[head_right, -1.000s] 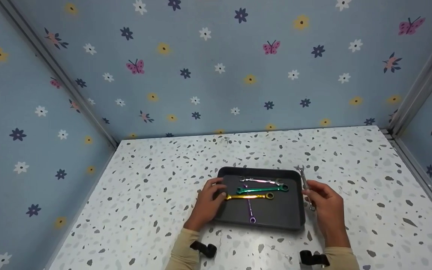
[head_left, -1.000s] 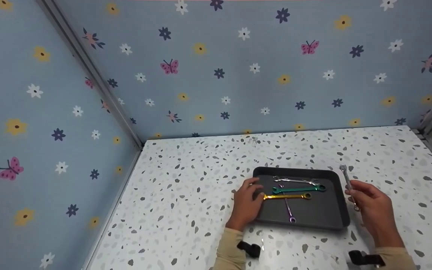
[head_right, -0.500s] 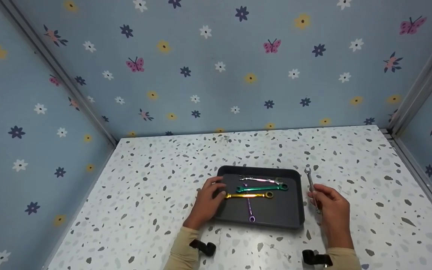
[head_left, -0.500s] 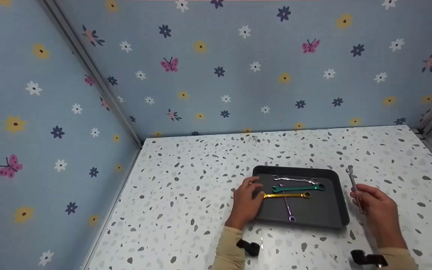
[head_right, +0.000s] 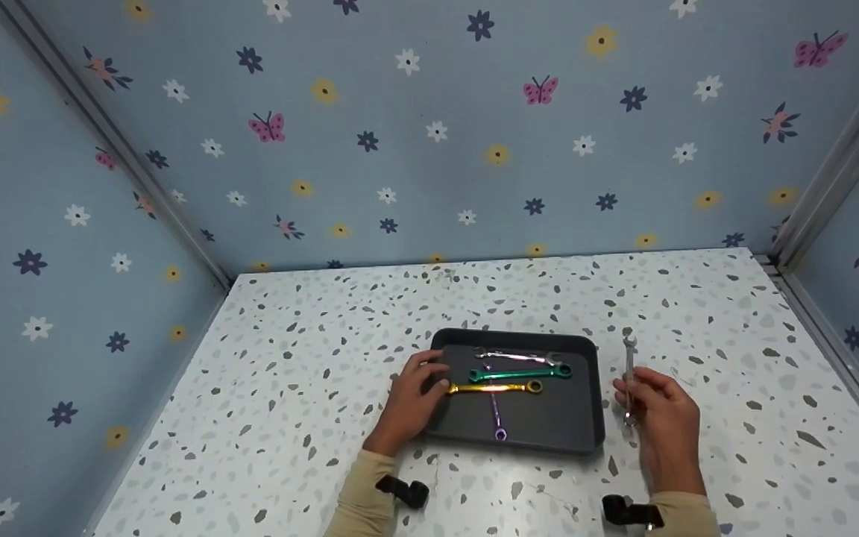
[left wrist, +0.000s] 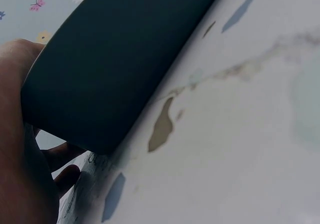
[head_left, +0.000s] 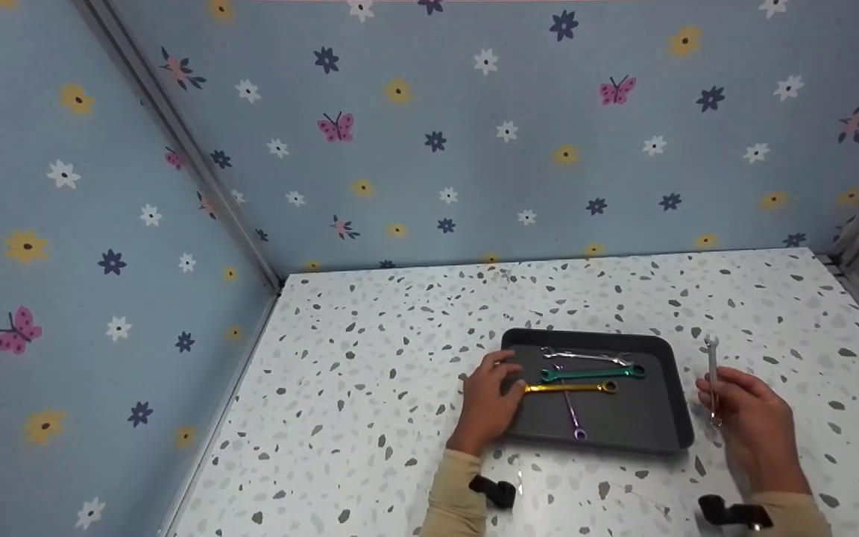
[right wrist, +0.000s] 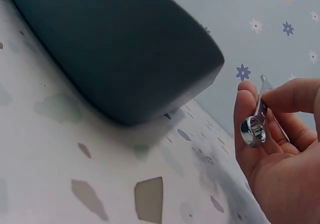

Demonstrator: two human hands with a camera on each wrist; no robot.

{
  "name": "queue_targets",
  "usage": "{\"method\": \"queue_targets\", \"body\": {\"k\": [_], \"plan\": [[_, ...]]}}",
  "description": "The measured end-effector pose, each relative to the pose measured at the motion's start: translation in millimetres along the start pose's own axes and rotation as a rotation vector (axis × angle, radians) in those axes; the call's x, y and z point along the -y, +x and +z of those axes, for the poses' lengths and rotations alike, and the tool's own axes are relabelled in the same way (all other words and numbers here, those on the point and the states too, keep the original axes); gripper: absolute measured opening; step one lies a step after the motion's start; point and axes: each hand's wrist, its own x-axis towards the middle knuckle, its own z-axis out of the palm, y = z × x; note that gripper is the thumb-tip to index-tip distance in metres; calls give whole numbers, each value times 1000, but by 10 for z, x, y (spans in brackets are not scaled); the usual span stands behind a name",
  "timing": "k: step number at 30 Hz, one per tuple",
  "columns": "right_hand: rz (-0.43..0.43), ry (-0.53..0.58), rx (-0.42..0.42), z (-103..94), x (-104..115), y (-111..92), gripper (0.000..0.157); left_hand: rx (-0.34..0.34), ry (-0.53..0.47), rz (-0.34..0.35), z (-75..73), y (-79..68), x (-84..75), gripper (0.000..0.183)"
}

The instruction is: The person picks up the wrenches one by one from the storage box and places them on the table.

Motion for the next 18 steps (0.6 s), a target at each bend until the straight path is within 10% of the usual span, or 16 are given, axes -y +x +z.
{"method": "queue_targets", "body": {"k": [18], "plan": [[8, -108, -29, -55, 48, -6, 25, -33, 12, 42, 2, -14, -6, 24]]}}
